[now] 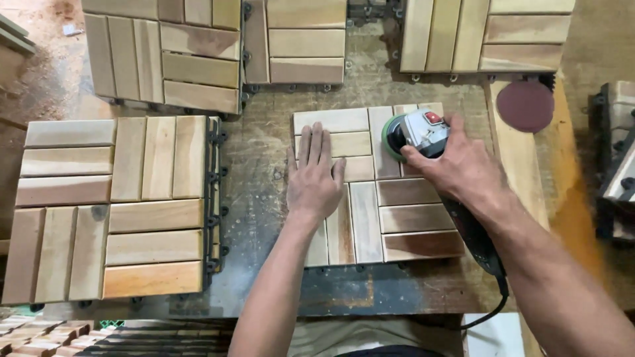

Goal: The person uses an orbital sander to smooth the surface of a wooden block composed of multiple smaller pieces arranged in a pattern. The person holds the block steady with one hand while operating the sander with the other, moving it across the surface.

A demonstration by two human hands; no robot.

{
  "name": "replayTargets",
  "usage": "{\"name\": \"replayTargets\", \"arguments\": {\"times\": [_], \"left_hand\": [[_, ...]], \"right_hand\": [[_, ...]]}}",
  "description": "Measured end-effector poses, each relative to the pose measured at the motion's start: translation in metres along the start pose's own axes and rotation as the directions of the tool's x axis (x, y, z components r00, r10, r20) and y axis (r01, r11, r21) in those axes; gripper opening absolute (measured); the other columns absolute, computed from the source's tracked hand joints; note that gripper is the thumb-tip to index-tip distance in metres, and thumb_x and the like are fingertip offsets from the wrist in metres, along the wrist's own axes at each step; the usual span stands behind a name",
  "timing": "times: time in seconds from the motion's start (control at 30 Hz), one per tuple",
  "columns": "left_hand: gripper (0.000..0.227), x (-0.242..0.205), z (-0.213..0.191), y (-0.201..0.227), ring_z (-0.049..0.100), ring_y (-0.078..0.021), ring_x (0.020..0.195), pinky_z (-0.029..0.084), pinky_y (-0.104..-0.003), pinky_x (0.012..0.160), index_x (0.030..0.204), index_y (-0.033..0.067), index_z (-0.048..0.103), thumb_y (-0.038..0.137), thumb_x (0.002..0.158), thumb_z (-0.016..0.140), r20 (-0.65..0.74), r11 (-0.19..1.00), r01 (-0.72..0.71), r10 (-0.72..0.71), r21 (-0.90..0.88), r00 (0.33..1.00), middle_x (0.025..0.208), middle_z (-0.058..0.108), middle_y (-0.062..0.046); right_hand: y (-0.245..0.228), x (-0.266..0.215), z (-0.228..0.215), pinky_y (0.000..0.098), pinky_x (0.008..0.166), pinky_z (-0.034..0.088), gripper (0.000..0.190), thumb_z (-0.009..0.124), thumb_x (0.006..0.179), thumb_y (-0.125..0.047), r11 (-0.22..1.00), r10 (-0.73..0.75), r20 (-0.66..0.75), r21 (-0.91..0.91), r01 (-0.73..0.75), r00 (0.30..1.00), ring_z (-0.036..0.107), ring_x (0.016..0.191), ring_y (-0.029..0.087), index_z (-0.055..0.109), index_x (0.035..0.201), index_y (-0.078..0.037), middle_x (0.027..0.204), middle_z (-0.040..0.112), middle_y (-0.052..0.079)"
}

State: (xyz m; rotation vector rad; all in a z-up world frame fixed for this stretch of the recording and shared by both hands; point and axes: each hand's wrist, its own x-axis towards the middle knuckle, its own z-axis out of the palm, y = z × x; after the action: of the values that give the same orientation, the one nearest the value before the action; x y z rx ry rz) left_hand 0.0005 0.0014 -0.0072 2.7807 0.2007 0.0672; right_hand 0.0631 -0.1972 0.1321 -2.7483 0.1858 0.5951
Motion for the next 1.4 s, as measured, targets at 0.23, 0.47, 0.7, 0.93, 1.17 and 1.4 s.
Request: {"name": "replayTargets", "arguments": {"times": [0.23,0.47,0.7,0.93,1.17,1.4], "left_hand": [[0.066,-0.001,0.007,-0.003,0.016,-0.0256,0.158,0.023,-0.060,0.124,0.159,0.0108,0.036,0.049,0.105,0.036,-0.025,1.000,-0.010,0.011,0.014,1.000,0.170,0.023,-0.007],[0.066,-0.003,0.007,-0.001,0.017,-0.0262,0.158,0.024,-0.061,0.123,0.158,0.0100,0.037,0.048,0.104,0.037,-0.032,1.000,-0.018,0.018,0.001,0.999,0.170,0.024,-0.008],[0.066,-0.001,0.001,-0.001,0.015,-0.0256,0.158,0.023,-0.061,0.123,0.159,0.0104,0.035,0.049,0.105,0.034,-0.013,1.000,-0.003,0.003,-0.002,1.000,0.171,0.022,-0.007],[0.067,-0.004,0.005,-0.002,0.012,-0.0254,0.159,0.021,-0.060,0.124,0.160,0.0105,0.032,0.049,0.106,0.030,0.047,1.000,-0.003,0.003,0.004,0.999,0.172,0.019,-0.007],[0.069,0.000,0.011,-0.007,-0.005,-0.0184,0.158,0.000,-0.052,0.127,0.164,0.0119,0.009,0.045,0.107,0.029,0.047,0.998,-0.015,0.018,-0.053,0.999,0.172,0.001,-0.002],[0.069,0.002,0.008,-0.005,-0.006,-0.0179,0.158,-0.002,-0.051,0.127,0.164,0.0119,0.006,0.046,0.107,0.027,0.066,0.999,-0.006,0.008,-0.031,0.998,0.172,-0.002,-0.002]], "right_hand": [[0.014,-0.013,0.001,0.0608,0.095,0.053,0.083,0.063,0.088,-0.065,1.000,-0.004,0.007,-0.014,0.004,1.000,0.066,0.117,0.052,0.040,0.152,-0.019,0.120,0.067,0.039],[0.025,-0.026,0.004,0.0617,0.096,0.053,0.084,0.064,0.087,-0.064,1.000,-0.006,0.024,-0.019,0.006,1.000,0.066,0.117,0.054,0.040,0.152,-0.016,0.120,0.066,0.041],[0.033,-0.016,0.004,0.0617,0.094,0.053,0.088,0.065,0.085,-0.067,1.000,0.015,-0.002,-0.006,-0.015,1.000,0.066,0.117,0.053,0.040,0.152,-0.015,0.122,0.066,0.040],[0.040,-0.038,-0.004,0.0621,0.098,0.050,0.089,0.065,0.085,-0.065,0.997,0.076,-0.025,0.025,-0.076,0.997,0.062,0.120,0.056,0.038,0.153,-0.013,0.125,0.064,0.042],[0.051,-0.050,-0.011,0.0657,0.102,0.050,0.090,0.056,0.087,-0.067,0.985,0.168,0.067,-0.051,-0.165,0.983,0.060,0.123,0.050,0.026,0.158,-0.021,0.135,0.061,0.027],[0.046,-0.049,-0.010,0.0620,0.101,0.049,0.090,0.057,0.086,-0.068,0.982,0.185,0.057,-0.054,-0.182,0.981,0.059,0.124,0.050,0.029,0.157,-0.021,0.134,0.061,0.029]]}}
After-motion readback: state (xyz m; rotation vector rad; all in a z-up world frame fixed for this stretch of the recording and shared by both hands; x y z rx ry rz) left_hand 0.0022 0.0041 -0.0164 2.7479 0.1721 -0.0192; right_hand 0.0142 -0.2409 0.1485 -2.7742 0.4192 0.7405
